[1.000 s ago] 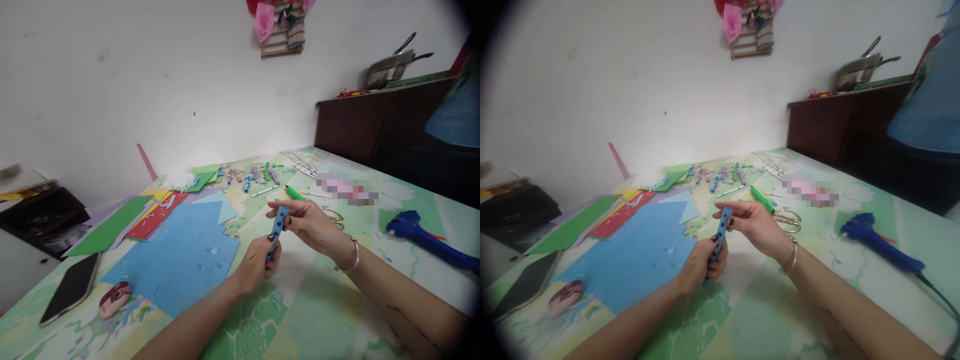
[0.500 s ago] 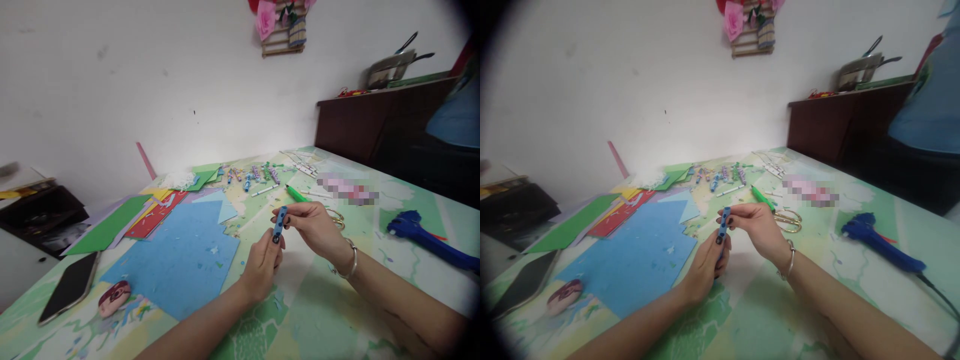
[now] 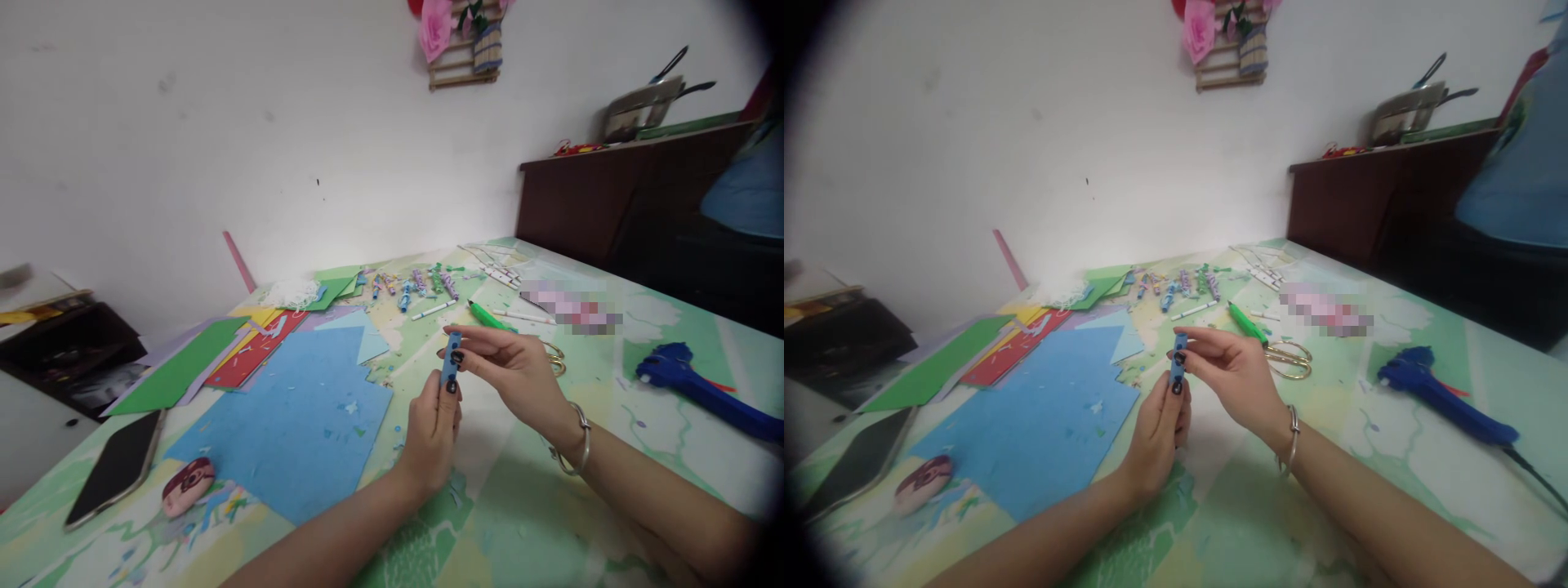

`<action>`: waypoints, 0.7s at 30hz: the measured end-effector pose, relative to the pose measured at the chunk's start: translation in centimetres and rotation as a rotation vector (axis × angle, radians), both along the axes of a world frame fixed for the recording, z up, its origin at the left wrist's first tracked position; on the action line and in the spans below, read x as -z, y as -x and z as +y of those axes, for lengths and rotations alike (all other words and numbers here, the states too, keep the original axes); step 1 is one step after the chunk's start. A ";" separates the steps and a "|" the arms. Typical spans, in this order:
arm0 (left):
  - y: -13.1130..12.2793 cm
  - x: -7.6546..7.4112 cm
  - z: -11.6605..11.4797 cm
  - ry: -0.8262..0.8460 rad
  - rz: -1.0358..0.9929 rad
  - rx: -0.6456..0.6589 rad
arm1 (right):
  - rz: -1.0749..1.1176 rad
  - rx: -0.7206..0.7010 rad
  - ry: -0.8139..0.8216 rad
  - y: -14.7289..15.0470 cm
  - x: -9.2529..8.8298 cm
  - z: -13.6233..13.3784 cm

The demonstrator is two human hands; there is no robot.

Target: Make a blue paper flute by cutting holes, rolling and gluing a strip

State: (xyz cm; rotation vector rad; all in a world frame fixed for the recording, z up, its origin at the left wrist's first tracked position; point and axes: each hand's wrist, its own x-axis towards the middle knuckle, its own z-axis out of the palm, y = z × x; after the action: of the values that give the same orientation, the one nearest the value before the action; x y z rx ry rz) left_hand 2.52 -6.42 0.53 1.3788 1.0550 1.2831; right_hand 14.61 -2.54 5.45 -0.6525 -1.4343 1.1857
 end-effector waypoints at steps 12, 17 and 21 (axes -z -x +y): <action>0.1 0.0 -0.2 -0.098 0.190 -0.075 | 0.000 0.041 -0.004 0.3 -0.1 -0.2; 0.1 0.1 -0.4 -0.152 0.270 -0.128 | -0.028 0.071 0.001 0.2 -0.4 -0.6; 0.2 0.4 -0.4 -0.132 0.250 -0.092 | -0.053 0.053 -0.007 0.1 -0.3 -0.4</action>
State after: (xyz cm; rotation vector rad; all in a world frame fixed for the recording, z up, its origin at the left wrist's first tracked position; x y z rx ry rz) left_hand 2.36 -6.78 0.16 1.6395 1.2322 1.2892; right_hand 14.55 -2.96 5.71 -0.7174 -1.4559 1.1294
